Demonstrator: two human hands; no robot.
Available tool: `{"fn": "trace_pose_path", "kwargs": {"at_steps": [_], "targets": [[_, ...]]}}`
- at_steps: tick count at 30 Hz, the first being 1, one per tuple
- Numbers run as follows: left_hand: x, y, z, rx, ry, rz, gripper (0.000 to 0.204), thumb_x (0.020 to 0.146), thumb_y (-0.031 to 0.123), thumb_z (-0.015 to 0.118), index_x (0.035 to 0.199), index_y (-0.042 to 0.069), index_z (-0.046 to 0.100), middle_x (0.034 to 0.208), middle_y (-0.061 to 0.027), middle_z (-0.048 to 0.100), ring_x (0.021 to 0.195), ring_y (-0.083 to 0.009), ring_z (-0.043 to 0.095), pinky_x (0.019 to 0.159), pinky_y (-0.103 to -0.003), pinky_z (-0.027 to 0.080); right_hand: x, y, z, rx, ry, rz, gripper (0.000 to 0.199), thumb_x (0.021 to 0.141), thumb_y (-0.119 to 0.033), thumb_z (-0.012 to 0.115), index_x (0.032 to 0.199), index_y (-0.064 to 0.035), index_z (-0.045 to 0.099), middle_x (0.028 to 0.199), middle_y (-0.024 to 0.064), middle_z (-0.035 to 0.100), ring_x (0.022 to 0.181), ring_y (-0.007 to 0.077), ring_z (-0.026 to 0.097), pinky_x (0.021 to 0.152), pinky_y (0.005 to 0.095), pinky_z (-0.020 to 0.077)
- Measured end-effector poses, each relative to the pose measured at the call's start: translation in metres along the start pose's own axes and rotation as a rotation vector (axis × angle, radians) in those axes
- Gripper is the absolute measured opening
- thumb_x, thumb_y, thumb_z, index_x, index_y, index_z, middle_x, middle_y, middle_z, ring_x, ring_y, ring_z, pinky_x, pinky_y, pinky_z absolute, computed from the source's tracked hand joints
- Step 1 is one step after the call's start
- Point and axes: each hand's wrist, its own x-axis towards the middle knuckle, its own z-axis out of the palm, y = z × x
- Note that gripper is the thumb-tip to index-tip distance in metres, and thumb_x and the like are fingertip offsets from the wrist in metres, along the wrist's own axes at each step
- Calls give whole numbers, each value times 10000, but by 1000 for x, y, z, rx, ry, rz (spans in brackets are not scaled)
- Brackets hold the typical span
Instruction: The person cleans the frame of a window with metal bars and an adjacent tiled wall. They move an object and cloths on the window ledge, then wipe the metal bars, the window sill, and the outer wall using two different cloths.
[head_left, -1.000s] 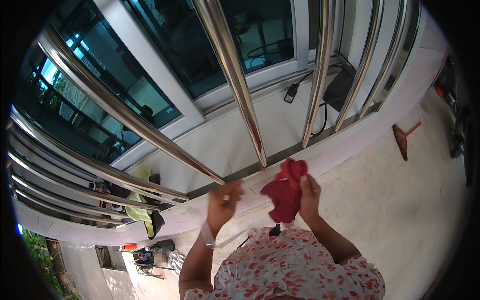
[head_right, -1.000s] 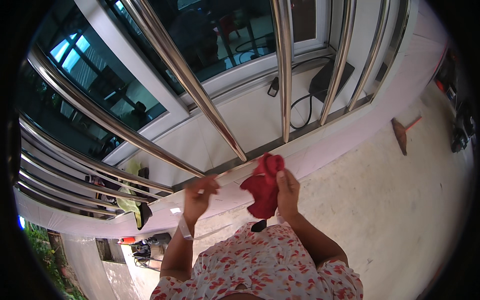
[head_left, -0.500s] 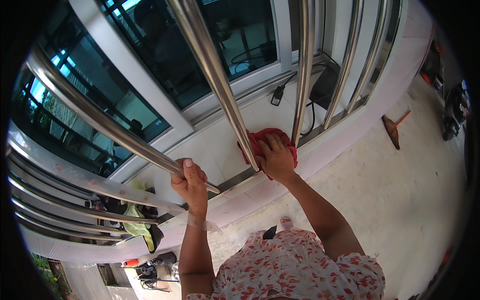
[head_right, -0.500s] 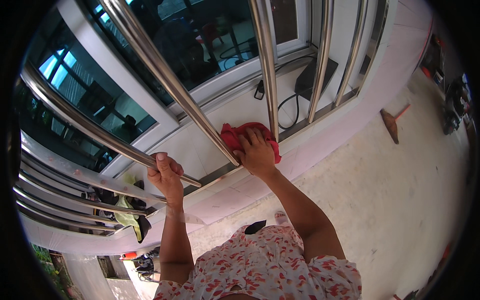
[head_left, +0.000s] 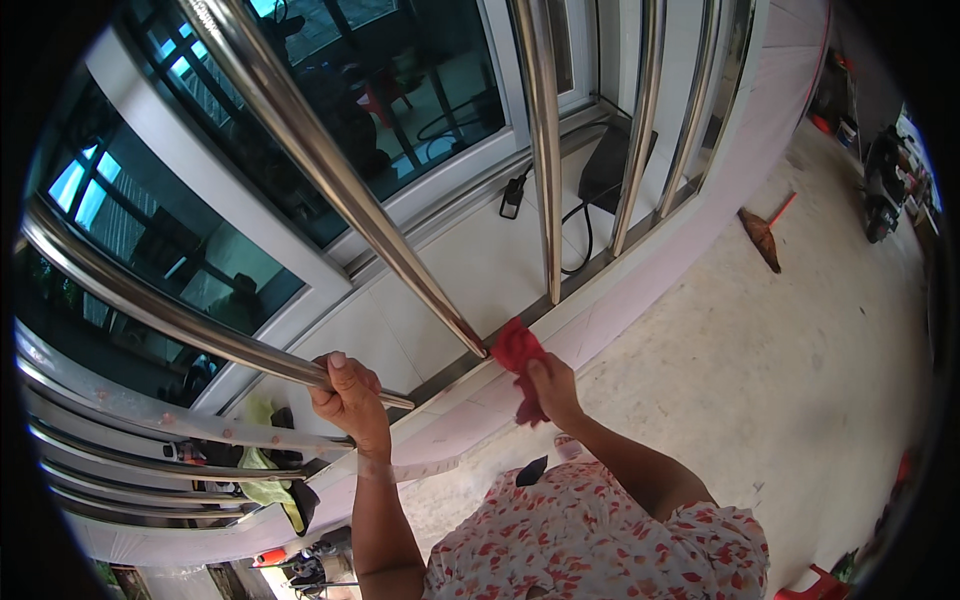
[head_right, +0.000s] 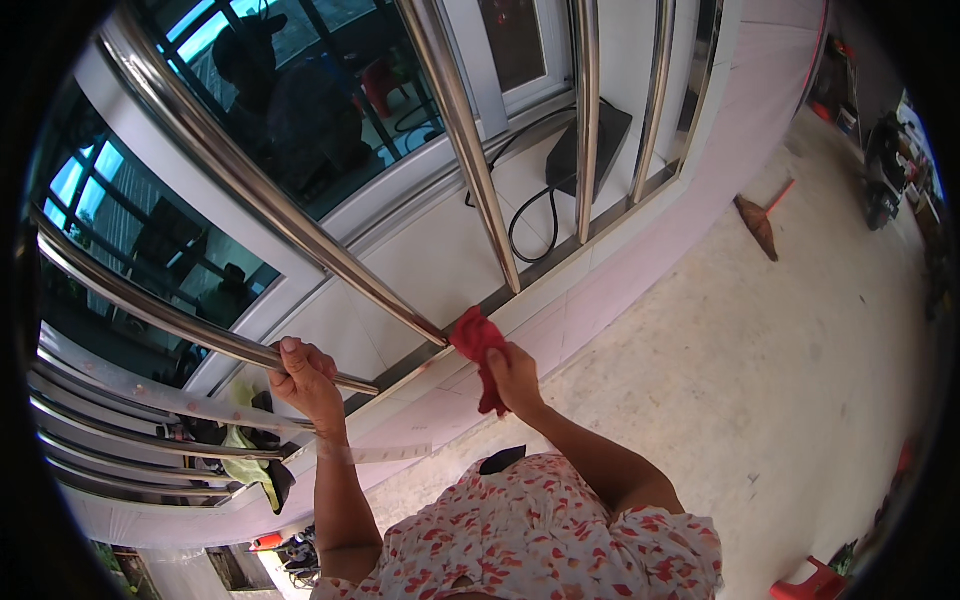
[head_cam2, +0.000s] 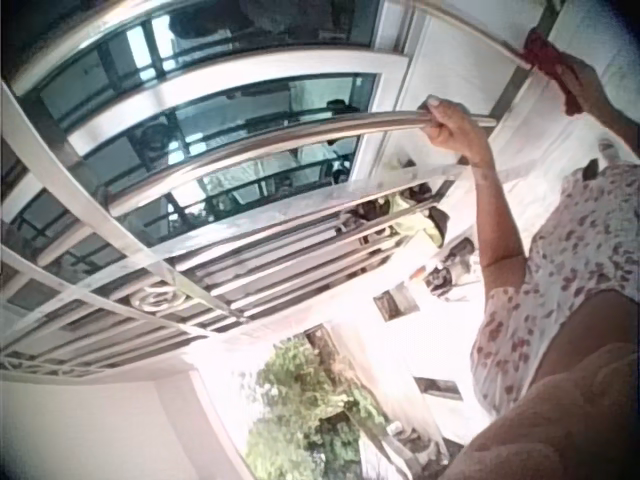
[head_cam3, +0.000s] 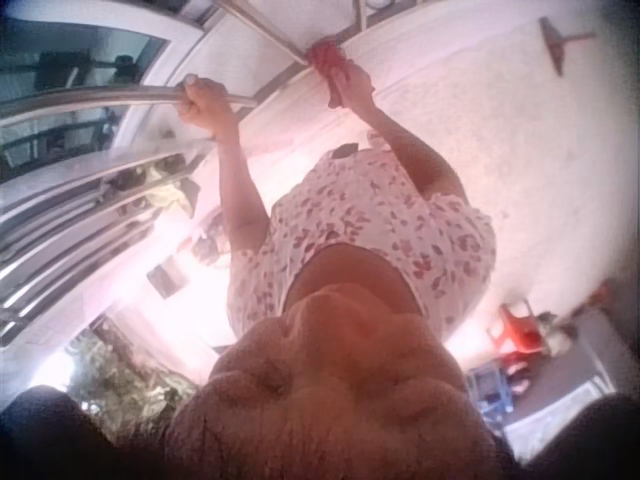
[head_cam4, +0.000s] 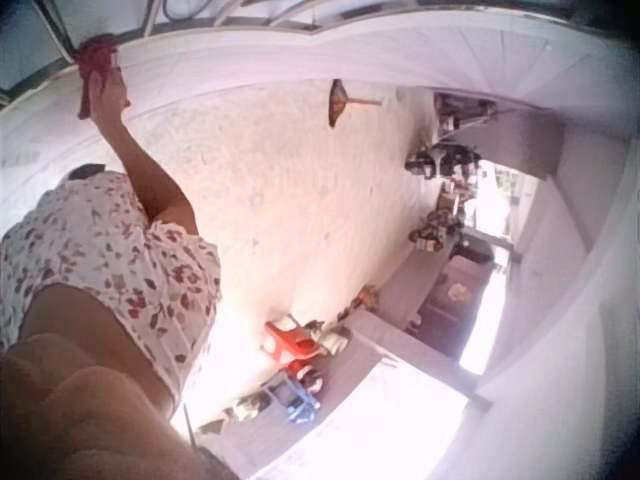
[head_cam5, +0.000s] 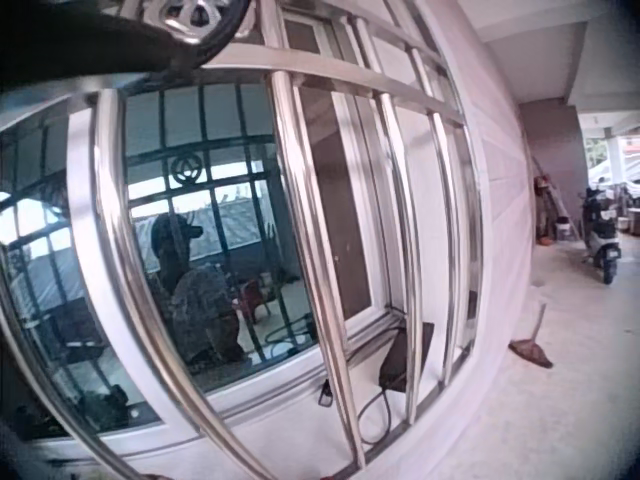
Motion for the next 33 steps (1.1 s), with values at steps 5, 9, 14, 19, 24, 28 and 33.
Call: {"fn": "trace_pose_path", "kwargs": {"at_steps": [5, 9, 14, 19, 24, 28, 33], "targets": [[-1, -2, 0, 15, 17, 12, 262, 882, 272, 520, 729, 73, 447, 514, 28, 368, 417, -44, 332, 333, -194, 269, 31, -3, -43, 780, 379, 148, 327, 895, -276, 443, 1056, -1, 515, 899, 53, 569, 806, 138, 535, 717, 269, 444], [-1, -3, 0, 18, 42, 27, 266, 881, 280, 521, 725, 80, 442, 519, 33, 369, 424, -39, 331, 333, -190, 274, 81, -15, -65, 862, 615, 58, 329, 907, -295, 443, 1112, -40, 477, 1079, 57, 513, 972, 141, 505, 855, 274, 426], [0, -4, 6, 19, 32, 16, 280, 884, 289, 516, 712, 84, 432, 519, 36, 364, 425, -37, 328, 335, -189, 267, 126, 13, -55, 277, 583, -96, 206, 896, -260, 508, 924, -56, 500, 780, -37, 492, 713, 67, 401, 649, 221, 376], [-1, -3, 3, 27, 49, 22, 301, 889, 297, 506, 690, 89, 417, 518, 37, 358, 427, -35, 324, 337, -191, 258, 120, -1, -39, 278, 573, -48, 168, 903, -206, 485, 917, -38, 494, 776, -1, 503, 701, 90, 417, 656, 225, 385], [-2, -1, 6, 26, 61, 23, 304, 891, 299, 503, 688, 91, 414, 518, 36, 359, 427, -36, 325, 337, -192, 261, 76, -1, -2, 283, 452, 78, 218, 921, -222, 433, 962, -17, 493, 789, 22, 512, 710, 107, 435, 668, 246, 391], [-2, -2, 4, 15, 44, 29, 291, 890, 297, 504, 702, 88, 429, 515, 35, 361, 426, -35, 333, 339, -192, 268, 27, -10, 51, 510, 377, 113, 242, 918, -238, 433, 874, -7, 493, 709, 42, 500, 636, 138, 455, 587, 276, 393], [-2, -2, 4, 12, 52, 5, 275, 888, 279, 506, 708, 84, 434, 498, 30, 359, 410, -42, 338, 341, -193, 274, -11, -7, 70, -53, 74, -322, 240, 882, -235, 489, 871, 4, 480, 756, 148, 525, 678, 305, 513, 613, 369, 406]]}}
